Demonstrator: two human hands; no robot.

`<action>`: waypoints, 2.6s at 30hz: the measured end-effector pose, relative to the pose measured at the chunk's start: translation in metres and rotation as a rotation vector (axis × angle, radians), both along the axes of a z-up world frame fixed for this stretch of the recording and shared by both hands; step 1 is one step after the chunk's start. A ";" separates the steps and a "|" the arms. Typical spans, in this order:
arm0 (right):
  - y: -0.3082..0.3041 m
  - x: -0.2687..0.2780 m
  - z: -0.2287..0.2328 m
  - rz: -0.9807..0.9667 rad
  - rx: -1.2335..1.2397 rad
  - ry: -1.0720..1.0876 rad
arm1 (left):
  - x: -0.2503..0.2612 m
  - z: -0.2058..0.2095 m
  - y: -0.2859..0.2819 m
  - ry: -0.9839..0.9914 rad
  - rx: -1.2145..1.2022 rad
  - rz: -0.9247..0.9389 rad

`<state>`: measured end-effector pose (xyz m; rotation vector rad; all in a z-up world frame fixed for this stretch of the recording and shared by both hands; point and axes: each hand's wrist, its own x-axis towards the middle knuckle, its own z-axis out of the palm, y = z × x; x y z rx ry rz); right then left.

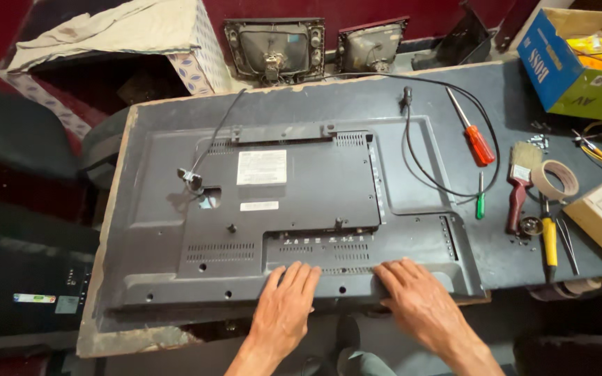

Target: The person removes the back cover of a television to access the internal components. They then manipulate and connect wires to the circuit boards inside the chassis before reattaching the back cover.

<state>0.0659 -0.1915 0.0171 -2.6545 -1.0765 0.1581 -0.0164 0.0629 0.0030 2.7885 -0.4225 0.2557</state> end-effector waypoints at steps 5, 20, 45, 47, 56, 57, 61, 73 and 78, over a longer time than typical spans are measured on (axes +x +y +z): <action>-0.009 0.000 -0.016 0.079 0.147 -0.175 | 0.000 -0.016 -0.001 -0.114 -0.022 0.007; 0.045 0.034 0.039 -0.065 0.135 -0.023 | 0.002 -0.039 0.007 -0.146 -0.125 -0.005; -0.034 -0.060 -0.122 0.084 0.285 -0.448 | 0.014 0.034 0.018 -0.060 -0.289 -0.024; -0.030 -0.058 -0.116 0.062 0.296 -0.395 | 0.018 0.052 0.018 -0.020 -0.308 -0.032; 0.000 -0.053 -0.048 0.113 0.423 -0.447 | 0.032 0.126 0.023 0.022 -0.320 0.002; 0.004 -0.054 -0.043 0.111 0.439 -0.456 | 0.034 0.130 0.025 0.009 -0.320 -0.003; 0.014 -0.062 -0.029 0.131 0.452 -0.470 | 0.046 0.143 0.033 -0.046 -0.316 -0.046; 0.019 -0.025 -0.022 -0.114 0.462 -0.331 | 0.078 0.195 0.039 0.193 -0.173 0.102; 0.022 0.016 -0.033 -0.314 0.450 -0.366 | 0.079 0.201 0.039 0.231 -0.200 0.098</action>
